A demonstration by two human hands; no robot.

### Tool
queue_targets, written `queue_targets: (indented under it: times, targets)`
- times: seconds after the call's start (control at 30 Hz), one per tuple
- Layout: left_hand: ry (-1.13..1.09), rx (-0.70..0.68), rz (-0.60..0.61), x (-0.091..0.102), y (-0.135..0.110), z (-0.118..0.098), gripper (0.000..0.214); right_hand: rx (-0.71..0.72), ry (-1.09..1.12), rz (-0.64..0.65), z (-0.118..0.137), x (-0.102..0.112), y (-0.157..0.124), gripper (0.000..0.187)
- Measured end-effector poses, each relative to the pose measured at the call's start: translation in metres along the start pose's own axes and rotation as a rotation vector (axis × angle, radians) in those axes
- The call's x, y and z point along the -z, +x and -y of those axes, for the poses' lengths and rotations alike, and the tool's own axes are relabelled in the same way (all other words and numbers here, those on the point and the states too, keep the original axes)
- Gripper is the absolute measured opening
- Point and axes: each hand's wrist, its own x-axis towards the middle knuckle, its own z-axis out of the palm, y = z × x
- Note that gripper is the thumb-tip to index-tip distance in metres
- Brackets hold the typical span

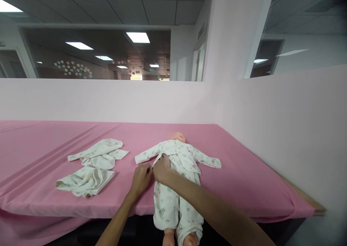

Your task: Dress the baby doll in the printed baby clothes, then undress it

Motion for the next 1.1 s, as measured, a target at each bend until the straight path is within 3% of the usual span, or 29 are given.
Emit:
queue_targets:
  times: [0.13,0.23,0.33,0.43,0.5,0.67,0.8,0.97,1.1]
  targets:
    - [-0.013,-0.024,0.018,0.0,-0.001,-0.002,0.025,-0.038,-0.008,0.052,-0.003,0.01,-0.01,0.017]
    - [-0.029,-0.046,0.052,0.002,-0.003,-0.004,0.027,0.044,0.049,-0.008,-0.009,0.018,-0.043,0.013]
    - [-0.099,-0.041,-0.008,0.005,-0.006,-0.011,0.018,0.075,0.144,-0.201,-0.02,0.018,-0.09,0.021]
    - [-0.156,-0.06,-0.114,0.006,-0.005,-0.024,0.029,-0.092,0.27,-0.551,-0.043,0.005,-0.13,0.019]
    - [-0.163,-0.139,-0.131,0.004,-0.002,-0.035,0.029,-0.211,0.257,-0.635,-0.062,-0.011,-0.145,0.018]
    - [-0.134,-0.34,-0.208,0.003,0.007,-0.074,0.019,-0.242,0.242,-0.623,-0.097,-0.043,-0.147,0.014]
    - [-0.051,-0.461,-0.171,0.005,0.003,-0.095,0.013,-0.286,0.186,-0.686,-0.096,-0.047,-0.132,0.022]
    - [-0.044,-0.439,-0.116,0.01,-0.007,-0.099,0.011,-0.269,0.209,-0.696,-0.082,-0.043,-0.125,0.02]
    - [-0.08,-0.399,-0.078,0.01,-0.015,-0.097,0.011,-0.243,0.242,-0.638,-0.086,-0.048,-0.132,0.009]
